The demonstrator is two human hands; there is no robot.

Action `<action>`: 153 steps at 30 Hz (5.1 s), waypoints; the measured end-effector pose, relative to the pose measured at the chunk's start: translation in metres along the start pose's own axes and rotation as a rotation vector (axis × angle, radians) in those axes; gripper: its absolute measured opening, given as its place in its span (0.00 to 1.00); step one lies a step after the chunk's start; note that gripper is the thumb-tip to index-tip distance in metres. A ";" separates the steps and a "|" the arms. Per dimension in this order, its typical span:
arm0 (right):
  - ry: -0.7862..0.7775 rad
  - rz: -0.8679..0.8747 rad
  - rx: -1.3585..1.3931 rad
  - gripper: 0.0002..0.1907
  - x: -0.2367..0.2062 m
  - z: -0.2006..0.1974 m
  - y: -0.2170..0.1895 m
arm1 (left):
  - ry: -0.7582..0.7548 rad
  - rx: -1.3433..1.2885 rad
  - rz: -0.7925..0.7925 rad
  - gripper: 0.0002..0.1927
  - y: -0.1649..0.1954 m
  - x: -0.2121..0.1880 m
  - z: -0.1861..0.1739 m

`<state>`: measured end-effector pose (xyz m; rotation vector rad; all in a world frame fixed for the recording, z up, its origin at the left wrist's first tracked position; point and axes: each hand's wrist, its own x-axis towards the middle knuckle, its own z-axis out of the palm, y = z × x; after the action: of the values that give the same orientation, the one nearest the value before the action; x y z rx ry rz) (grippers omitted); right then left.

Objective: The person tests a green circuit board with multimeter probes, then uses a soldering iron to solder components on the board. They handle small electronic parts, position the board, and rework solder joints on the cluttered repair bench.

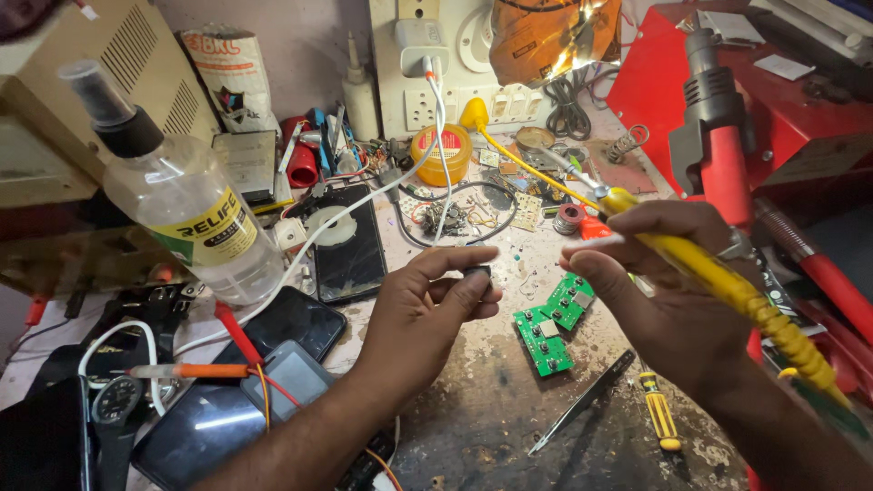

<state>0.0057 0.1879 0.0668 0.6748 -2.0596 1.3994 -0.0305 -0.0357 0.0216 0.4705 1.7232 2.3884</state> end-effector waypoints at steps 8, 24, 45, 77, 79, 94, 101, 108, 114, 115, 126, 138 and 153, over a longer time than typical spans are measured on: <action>-0.109 0.041 -0.196 0.25 -0.004 0.018 0.002 | 0.012 0.077 -0.045 0.18 -0.001 0.000 -0.002; -0.156 -0.036 -0.138 0.19 0.000 0.004 0.014 | -0.045 0.274 0.069 0.17 -0.004 -0.007 0.002; -0.934 0.147 -0.350 0.39 0.016 -0.016 0.021 | -0.115 0.700 -0.124 0.18 -0.007 -0.003 -0.002; -0.002 -0.094 -0.053 0.27 0.012 -0.080 0.072 | -0.110 0.803 -0.029 0.14 -0.002 -0.002 -0.009; 0.003 -0.101 0.046 0.26 0.007 -0.091 0.086 | -0.111 0.823 -0.036 0.14 0.000 -0.003 -0.008; 0.061 0.005 0.243 0.20 0.012 -0.121 0.145 | -0.127 0.753 -0.086 0.13 -0.009 -0.001 -0.014; 0.026 -0.085 0.142 0.17 0.004 -0.091 0.097 | -0.132 0.810 -0.111 0.17 -0.006 0.001 -0.011; -0.010 -0.019 0.135 0.16 0.001 -0.076 0.070 | -0.147 0.832 -0.128 0.17 -0.002 0.004 -0.010; -0.010 0.043 0.218 0.14 0.003 -0.065 0.073 | -0.156 0.852 -0.094 0.17 -0.003 0.005 -0.010; -0.010 0.056 0.235 0.14 0.001 -0.065 0.073 | -0.156 0.854 -0.086 0.17 -0.003 0.005 -0.010; -0.001 -0.020 0.147 0.12 0.007 -0.061 0.082 | -0.155 0.874 -0.063 0.16 -0.002 0.001 -0.009; -0.016 -0.049 0.166 0.12 0.007 -0.060 0.082 | -0.152 0.896 -0.028 0.17 -0.002 0.002 -0.009; 0.013 0.001 0.110 0.14 0.005 -0.058 0.083 | -0.150 0.878 -0.004 0.16 -0.005 0.001 -0.011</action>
<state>-0.0440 0.2689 0.0332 0.7078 -1.9845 1.5222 -0.0356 -0.0436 0.0141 0.7086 2.6011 1.4159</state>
